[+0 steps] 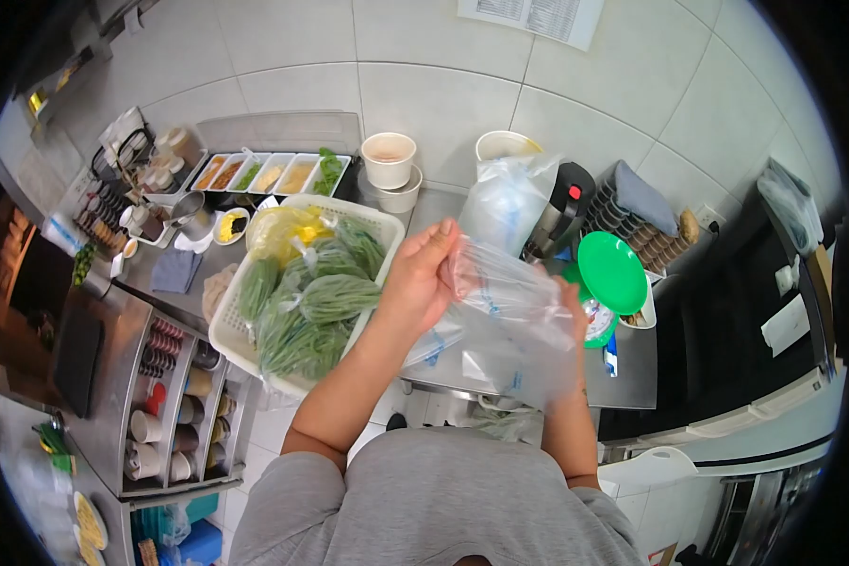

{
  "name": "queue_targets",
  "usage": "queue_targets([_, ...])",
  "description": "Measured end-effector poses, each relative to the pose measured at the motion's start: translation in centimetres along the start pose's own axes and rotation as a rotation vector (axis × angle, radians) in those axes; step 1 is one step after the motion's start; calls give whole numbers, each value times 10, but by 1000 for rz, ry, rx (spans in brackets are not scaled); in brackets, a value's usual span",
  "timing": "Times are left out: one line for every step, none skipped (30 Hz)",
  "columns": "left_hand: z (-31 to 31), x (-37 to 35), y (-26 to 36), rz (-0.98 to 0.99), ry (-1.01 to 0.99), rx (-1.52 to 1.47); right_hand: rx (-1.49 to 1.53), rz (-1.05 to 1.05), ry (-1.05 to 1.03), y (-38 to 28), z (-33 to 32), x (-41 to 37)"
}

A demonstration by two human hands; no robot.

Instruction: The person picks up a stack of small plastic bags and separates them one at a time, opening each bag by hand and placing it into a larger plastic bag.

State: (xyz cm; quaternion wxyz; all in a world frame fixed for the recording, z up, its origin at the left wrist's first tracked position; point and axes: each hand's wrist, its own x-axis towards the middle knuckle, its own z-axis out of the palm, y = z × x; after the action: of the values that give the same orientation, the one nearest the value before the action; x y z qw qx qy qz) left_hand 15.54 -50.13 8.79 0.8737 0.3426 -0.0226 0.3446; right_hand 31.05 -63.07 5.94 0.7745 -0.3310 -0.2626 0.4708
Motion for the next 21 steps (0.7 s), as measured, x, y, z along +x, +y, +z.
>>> queue_targets([0, 2, 2, -44, -62, 30, 62, -65, 59, -8, 12, -1])
queue_targets([0, 3, 3, -89, -123, 59, 215, -161, 34, -7, 12, 2])
queue_targets([9, 5, 4, -30, -127, 289, 241, -228, 39, -11, 13, 7])
queue_targets([27, 8, 5, 29, -131, 519, 134, -295, 44, -22, 18, 17])
queue_targets([43, 11, 6, 88, -133, 750, -65, -368, 65, -32, 27, 27])
queue_targets([54, 19, 9, 206, -21, 822, -323, -441, 92, -43, 35, 40])
queue_targets([64, 32, 14, 324, 94, 891, -569, -509, 70, -53, 41, 55])
queue_targets([66, 45, 20, 444, 209, 959, -784, -589, 39, -58, 42, 72])
queue_targets([56, 61, 24, 306, 258, 1002, -974, -694, -3, -59, 39, 91])
queue_targets([39, 79, 25, 167, 304, 1041, -1027, -737, -18, -52, 31, 101])
queue_targets([23, 88, 20, 26, 348, 1074, -977, -619, 40, -45, 26, 107])
queue_targets([9, 89, 14, -21, 380, 1047, -880, -486, 109, -31, 16, 103])
queue_targets([-6, 92, 11, -64, 408, 1022, -810, -369, 176, -17, 5, 102])
queue_targets([-21, 97, 6, -105, 435, 996, -764, -263, 237, -2, -6, 98])
queue_targets([-37, 100, -2, -132, 429, 1053, -755, -165, 288, 9, -16, 96])
queue_targets([-55, 100, -13, -165, 426, 1108, -832, -81, 307, 14, -23, 98])
queue_targets([-72, 98, -24, -204, 423, 1164, -918, -13, 321, 19, -27, 101])
queue_targets([-89, 93, -36, -159, 432, 1280, -991, 33, 329, 23, -28, 104])
queue_targets([-104, 86, -48, -106, 434, 1396, -1064, 56, 342, 30, -28, 107])
queue_targets([-110, 82, -55, -49, 434, 1508, -1066, -6, 367, 36, -30, 107])
queue_targets([-108, 80, -55, 51, 420, 1530, -1069, -68, 393, 42, -31, 106])
